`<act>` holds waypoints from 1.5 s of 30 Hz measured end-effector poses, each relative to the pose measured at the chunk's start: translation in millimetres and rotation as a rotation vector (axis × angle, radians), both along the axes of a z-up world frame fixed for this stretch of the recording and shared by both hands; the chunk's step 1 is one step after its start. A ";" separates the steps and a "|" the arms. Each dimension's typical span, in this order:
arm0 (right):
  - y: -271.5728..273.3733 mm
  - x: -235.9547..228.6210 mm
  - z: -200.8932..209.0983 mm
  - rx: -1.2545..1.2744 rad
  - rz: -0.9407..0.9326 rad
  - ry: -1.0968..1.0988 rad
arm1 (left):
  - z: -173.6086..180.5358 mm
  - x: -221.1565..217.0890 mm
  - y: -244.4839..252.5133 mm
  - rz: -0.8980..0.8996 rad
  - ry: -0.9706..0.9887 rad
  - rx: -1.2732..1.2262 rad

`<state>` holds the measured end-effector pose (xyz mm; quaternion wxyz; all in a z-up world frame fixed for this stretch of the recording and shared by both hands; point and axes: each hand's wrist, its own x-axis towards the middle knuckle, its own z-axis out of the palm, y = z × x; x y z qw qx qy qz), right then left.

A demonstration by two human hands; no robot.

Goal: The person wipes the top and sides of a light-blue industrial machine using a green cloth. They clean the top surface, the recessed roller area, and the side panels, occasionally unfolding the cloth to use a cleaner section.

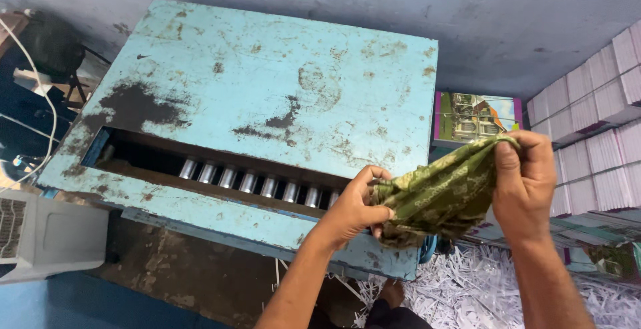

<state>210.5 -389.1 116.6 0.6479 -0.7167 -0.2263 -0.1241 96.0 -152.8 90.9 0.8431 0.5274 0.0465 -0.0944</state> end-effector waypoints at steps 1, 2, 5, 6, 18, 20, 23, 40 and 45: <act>0.2 -0.6 7.9 -0.005 -0.002 0.006 | 6.8 -2.3 3.0 -0.015 0.018 -0.006; -0.8 -1.8 17.1 -0.059 0.015 0.050 | 13.2 -1.6 5.2 -0.029 0.036 -0.012; -3.8 -2.1 44.7 -0.320 0.083 0.069 | 26.3 7.0 7.5 0.049 -0.031 -0.244; -4.8 -0.3 52.2 -0.473 0.112 -0.003 | 29.1 9.6 9.0 0.089 -0.056 -0.266; 10.6 -12.5 11.8 -0.829 0.287 0.154 | 58.3 -2.1 -2.5 0.137 -0.523 0.123; 15.4 -12.4 4.2 -0.813 0.279 0.055 | 62.1 -10.1 -11.8 0.083 -0.511 0.089; 22.9 -7.4 -14.5 -0.709 0.250 -0.080 | 66.3 -26.1 -24.4 -0.031 -0.558 0.222; 42.5 -9.9 -65.3 0.298 0.392 0.684 | -33.4 -47.2 -47.2 0.299 0.065 0.642; 65.3 -54.2 -48.7 -0.220 0.388 0.446 | -91.6 -12.1 -63.3 0.673 0.222 0.205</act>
